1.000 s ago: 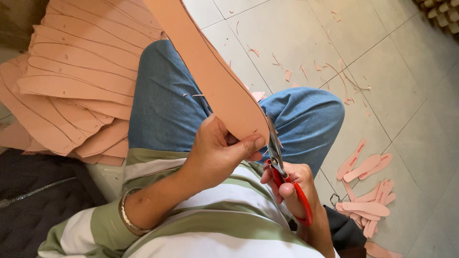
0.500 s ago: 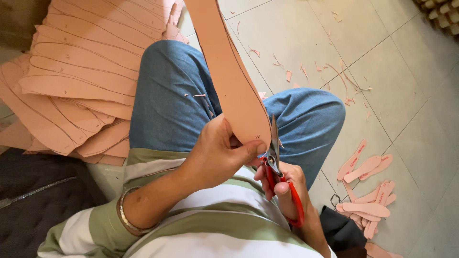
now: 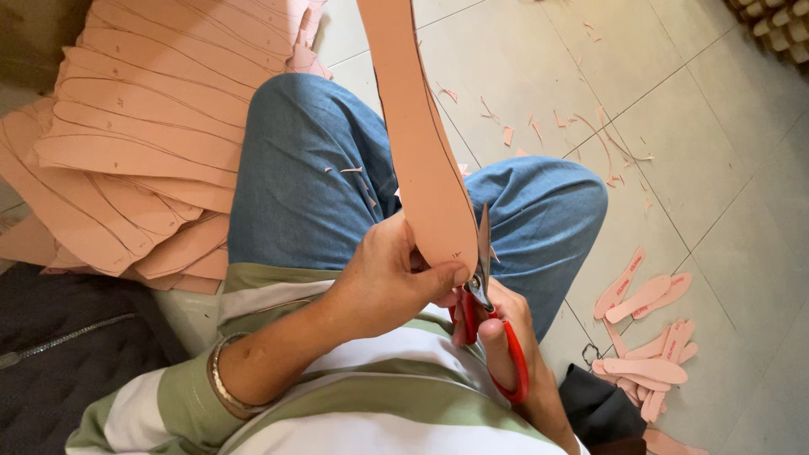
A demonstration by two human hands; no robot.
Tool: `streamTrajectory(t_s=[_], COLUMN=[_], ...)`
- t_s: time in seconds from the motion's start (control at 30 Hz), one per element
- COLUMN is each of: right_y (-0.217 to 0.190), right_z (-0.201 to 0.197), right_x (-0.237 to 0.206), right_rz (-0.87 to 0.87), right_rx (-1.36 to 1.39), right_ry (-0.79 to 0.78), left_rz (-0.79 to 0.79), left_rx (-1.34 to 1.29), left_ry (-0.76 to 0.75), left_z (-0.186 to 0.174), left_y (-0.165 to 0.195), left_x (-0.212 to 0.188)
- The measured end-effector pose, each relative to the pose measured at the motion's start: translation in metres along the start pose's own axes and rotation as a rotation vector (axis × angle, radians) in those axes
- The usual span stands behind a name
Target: The person sits on the floor and uses red-handled scissors to trim a pink shoe insole, cutting along a drawn outline and rotating the insole to trim the edges. They set the finished insole aside and pick up another marked insole blank to continue trimming.
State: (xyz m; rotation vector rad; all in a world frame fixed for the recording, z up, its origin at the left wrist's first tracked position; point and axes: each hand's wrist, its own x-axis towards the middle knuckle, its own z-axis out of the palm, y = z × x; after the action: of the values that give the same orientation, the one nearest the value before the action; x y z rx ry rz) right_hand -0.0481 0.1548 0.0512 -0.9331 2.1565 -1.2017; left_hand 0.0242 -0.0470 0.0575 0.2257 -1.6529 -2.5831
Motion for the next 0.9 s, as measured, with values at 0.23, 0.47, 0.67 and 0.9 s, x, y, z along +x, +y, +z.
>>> streamTrajectory(t_s=[0.23,0.47,0.67,0.9], right_y=[0.007,0.006,0.011,0.015], right_z=[0.002,0.001,0.004,0.004], right_x=[0.000,-0.004,-0.006,-0.009], right_rz=[0.008,0.017,-0.016,0.000], right_rx=[0.090,0.104,0.088,0.111], right_ry=[0.007,-0.017,0.016,0.007], left_rz=[0.138,0.268,0.270,0.242], left_rx=[-0.135,-0.077,-0.034,-0.104], left_ry=[-0.086,-0.021,0.003,-0.046], left_z=[-0.003,-0.005,-0.004,-0.003], left_y=[-0.014,-0.021,-0.018,-0.014], left_x=[0.001,0.002,0.001,0.000])
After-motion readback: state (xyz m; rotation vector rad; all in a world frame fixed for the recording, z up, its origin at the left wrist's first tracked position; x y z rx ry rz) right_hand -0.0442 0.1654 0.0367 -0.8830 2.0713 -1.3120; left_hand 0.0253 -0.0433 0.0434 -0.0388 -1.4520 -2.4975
